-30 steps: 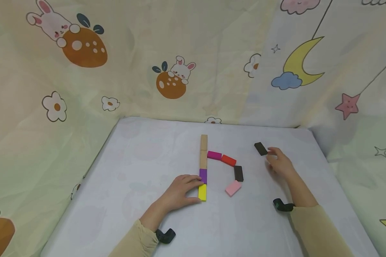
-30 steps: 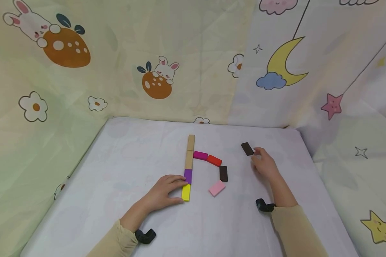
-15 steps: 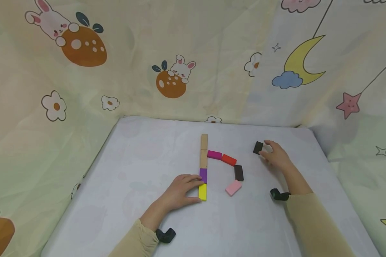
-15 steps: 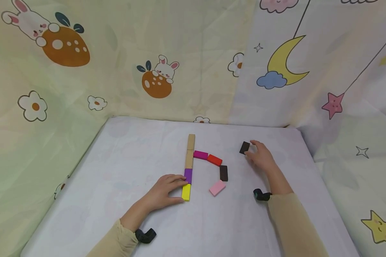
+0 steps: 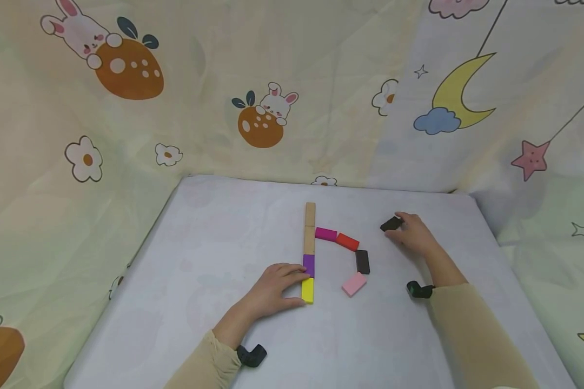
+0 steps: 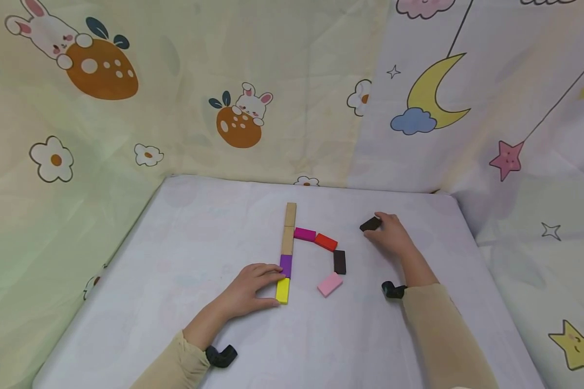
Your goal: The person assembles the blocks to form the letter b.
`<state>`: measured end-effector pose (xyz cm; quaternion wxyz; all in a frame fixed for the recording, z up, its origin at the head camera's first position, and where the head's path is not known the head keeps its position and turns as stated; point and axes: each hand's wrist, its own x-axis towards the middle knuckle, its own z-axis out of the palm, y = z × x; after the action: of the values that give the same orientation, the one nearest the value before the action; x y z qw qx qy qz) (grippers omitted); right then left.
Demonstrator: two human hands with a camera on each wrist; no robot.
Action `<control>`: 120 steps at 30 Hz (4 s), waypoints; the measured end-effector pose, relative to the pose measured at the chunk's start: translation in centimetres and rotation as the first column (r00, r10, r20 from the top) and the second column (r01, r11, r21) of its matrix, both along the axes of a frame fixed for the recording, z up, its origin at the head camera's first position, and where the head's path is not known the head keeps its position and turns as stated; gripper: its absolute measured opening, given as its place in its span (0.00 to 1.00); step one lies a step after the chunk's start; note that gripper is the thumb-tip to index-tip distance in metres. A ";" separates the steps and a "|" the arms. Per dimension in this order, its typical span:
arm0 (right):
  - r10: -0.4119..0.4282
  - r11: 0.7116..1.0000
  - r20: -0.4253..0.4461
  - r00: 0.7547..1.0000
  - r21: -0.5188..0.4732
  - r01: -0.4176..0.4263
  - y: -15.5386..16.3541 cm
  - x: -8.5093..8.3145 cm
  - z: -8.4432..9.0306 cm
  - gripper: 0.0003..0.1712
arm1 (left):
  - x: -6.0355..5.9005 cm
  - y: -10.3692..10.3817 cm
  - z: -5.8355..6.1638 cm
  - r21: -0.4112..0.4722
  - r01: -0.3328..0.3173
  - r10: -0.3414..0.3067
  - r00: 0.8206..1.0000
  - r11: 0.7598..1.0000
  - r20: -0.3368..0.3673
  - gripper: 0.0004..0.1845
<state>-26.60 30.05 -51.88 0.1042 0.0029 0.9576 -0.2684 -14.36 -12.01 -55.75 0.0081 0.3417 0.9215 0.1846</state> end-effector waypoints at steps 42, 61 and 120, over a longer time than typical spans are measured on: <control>0.055 0.998 -0.125 0.991 0.032 -0.052 -1.0 1.9 0.2 0.26 | 0.0 0.1 0.3 -0.002 -0.003 0.003 1.000 1.000 0.014 0.33; 0.060 0.998 -0.138 0.989 0.002 -0.060 -3.7 5.2 2.0 0.24 | 0.0 0.0 0.2 0.003 0.000 0.000 1.000 1.000 0.022 0.33; 0.263 0.965 -0.187 0.947 0.048 -0.258 -15.8 15.3 -0.2 0.21 | 0.0 -0.1 -0.1 0.002 0.006 -0.006 1.000 1.000 -0.009 0.33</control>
<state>-11.32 14.29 -52.11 0.0460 -0.1481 0.9582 -0.2403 -14.40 -12.09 -55.82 0.0041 0.3456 0.9202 0.1841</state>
